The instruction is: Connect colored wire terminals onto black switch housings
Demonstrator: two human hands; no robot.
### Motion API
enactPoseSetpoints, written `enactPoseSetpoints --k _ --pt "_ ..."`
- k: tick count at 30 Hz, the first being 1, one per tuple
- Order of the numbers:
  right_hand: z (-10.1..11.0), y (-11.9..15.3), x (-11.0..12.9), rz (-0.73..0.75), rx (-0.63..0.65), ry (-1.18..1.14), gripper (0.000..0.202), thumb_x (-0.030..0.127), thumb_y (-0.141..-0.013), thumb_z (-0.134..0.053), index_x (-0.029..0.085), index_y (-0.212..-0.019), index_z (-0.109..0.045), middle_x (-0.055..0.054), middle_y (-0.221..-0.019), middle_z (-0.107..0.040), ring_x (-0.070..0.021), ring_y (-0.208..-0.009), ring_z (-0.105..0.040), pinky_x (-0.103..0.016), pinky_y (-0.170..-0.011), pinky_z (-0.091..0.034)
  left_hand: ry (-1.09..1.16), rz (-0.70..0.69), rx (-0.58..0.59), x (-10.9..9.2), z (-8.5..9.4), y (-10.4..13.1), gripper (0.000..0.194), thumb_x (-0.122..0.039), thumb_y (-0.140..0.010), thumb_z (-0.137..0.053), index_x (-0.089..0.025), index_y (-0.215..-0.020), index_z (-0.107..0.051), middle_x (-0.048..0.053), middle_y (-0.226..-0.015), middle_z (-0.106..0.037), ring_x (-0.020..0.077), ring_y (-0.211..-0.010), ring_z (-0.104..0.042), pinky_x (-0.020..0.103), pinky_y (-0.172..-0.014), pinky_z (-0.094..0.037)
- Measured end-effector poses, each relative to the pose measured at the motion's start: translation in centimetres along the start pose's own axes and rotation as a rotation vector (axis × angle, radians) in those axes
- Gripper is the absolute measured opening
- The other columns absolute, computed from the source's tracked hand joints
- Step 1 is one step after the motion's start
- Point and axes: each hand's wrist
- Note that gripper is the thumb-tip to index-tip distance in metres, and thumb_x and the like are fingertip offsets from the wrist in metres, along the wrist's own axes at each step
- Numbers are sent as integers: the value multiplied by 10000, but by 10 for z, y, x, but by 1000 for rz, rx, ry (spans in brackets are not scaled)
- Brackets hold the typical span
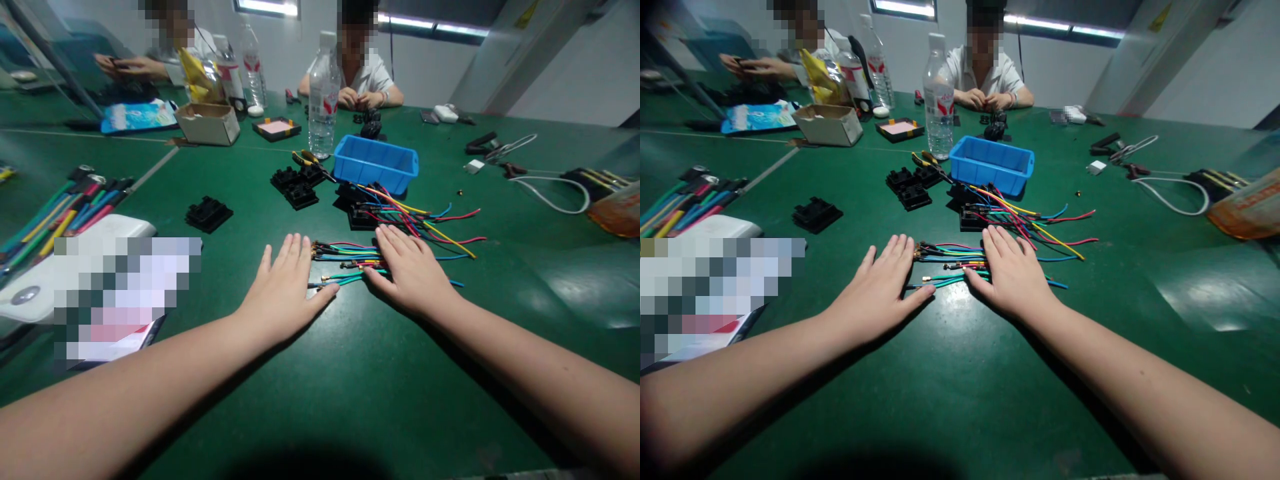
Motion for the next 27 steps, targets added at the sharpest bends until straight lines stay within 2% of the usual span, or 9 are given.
enactPoseSetpoints --k 3,8,13,23,27 --pt "0 6 3 -88 31 76 795 605 -987 -225 14 -1509 -330 -182 -1592 -313 -299 -1487 -275 -533 -1170 -274 -25 15 20 0 0 -1 944 -689 -921 -310 -24 -1567 -134 193 -1643 -106 313 -1547 -84 591 -1236 -123" --pt "0 5 4 -118 140 71 863 680 -964 -191 48 -1548 -249 -148 -1631 -195 -281 -1519 -188 -552 -1195 -234 -32 -28 45 0 1 -1 935 -678 -926 -335 -80 -1582 -42 150 -1652 -91 289 -1550 -85 593 -1237 -114" --pt "3 -3 9 -27 167 49 932 743 -931 -160 56 -1558 -222 -144 -1641 -128 -277 -1531 -128 -578 -1206 -178 -30 -105 47 -1 1 -1 914 -664 -935 -344 -102 -1585 -31 123 -1655 -111 265 -1549 -107 565 -1244 -134" --pt "4 -8 22 94 83 33 957 770 -915 -158 50 -1527 -314 -167 -1635 -118 -300 -1534 -94 -615 -1200 -134 2 -126 27 2 -2 -3 898 -663 -940 -349 -99 -1584 -80 158 -1645 -150 299 -1541 -146 594 -1232 -139" --pt "2 -9 20 145 98 -16 969 768 -917 -130 40 -1540 -269 -164 -1624 -183 -295 -1523 -163 -608 -1209 -133 71 -121 19 3 -3 -1 883 -639 -936 -397 -107 -1583 -115 155 -1643 -171 302 -1540 -150 595 -1236 -116"
Point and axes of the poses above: each hand's wrist, its own y-axis away from the middle knuckle, its own z-axis out of the back of the hand, x = y × z
